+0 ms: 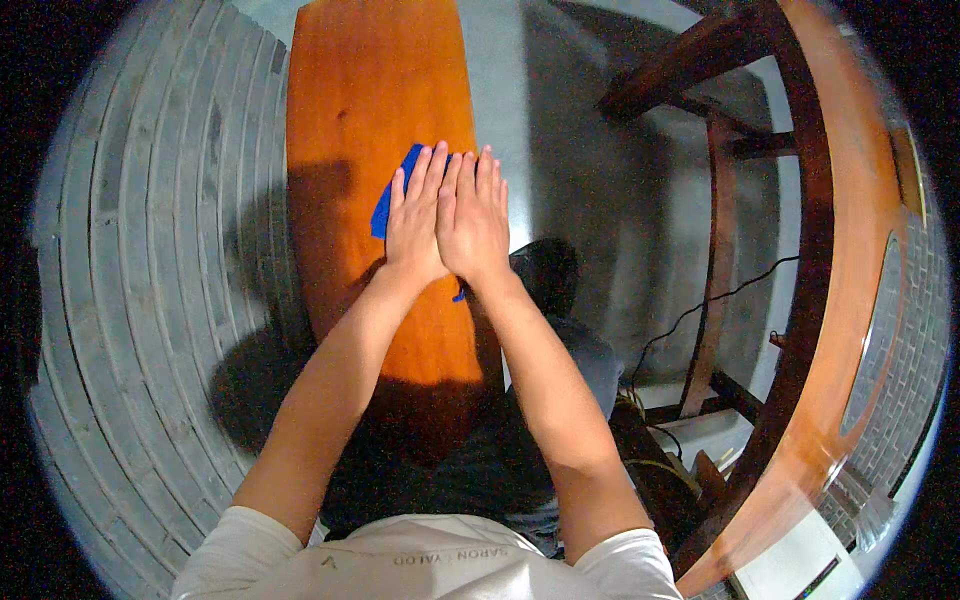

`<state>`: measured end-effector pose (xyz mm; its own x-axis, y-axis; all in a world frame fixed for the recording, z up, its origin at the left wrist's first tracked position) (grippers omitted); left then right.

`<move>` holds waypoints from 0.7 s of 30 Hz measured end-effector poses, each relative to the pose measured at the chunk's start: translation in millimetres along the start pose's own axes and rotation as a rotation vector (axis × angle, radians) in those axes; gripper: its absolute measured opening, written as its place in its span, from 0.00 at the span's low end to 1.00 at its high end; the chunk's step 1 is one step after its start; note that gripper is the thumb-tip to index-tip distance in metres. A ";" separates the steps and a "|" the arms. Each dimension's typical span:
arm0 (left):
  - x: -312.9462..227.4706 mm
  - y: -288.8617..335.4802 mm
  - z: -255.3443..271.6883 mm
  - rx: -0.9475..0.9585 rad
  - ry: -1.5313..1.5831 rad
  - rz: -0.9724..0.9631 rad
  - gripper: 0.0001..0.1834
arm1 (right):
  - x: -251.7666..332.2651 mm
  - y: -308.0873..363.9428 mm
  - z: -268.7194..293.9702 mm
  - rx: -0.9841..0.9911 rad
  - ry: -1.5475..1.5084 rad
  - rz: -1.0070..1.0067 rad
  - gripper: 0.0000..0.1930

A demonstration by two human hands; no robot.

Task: The person rinses and wrings out a cloth in a basin of water, folds it, and wipes down a wooden bench with the cloth.

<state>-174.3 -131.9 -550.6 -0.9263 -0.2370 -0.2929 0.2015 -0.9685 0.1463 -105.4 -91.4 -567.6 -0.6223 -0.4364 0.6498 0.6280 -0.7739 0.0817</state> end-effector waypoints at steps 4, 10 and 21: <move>14.9 -15.0 6.7 -0.043 -0.020 -0.011 0.38 | 9.0 -22.4 -3.9 -0.039 -0.018 0.017 0.25; 28.5 -46.5 17.1 -0.045 -0.094 0.013 0.37 | 13.4 -60.0 -2.0 -0.040 0.000 -0.017 0.26; 66.7 -120.0 19.8 -0.119 -0.153 0.004 0.37 | 3.5 -147.1 -3.1 -0.124 -0.076 0.027 0.27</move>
<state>-266.7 -30.0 -569.0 -0.9613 -0.2349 -0.1439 0.2328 -0.9720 0.0314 -201.4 19.5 -579.7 -0.5660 -0.4249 0.7065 0.5782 -0.8154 -0.0272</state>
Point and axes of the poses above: each hand's wrist, its own y-axis away from the middle knuckle, its own z-axis out of the back of the hand, x = y × z, the point moved 3 cm from there along -y, towards the middle knuckle, and after that the axes turned 6 degrees about x, right-handed, at the moved point
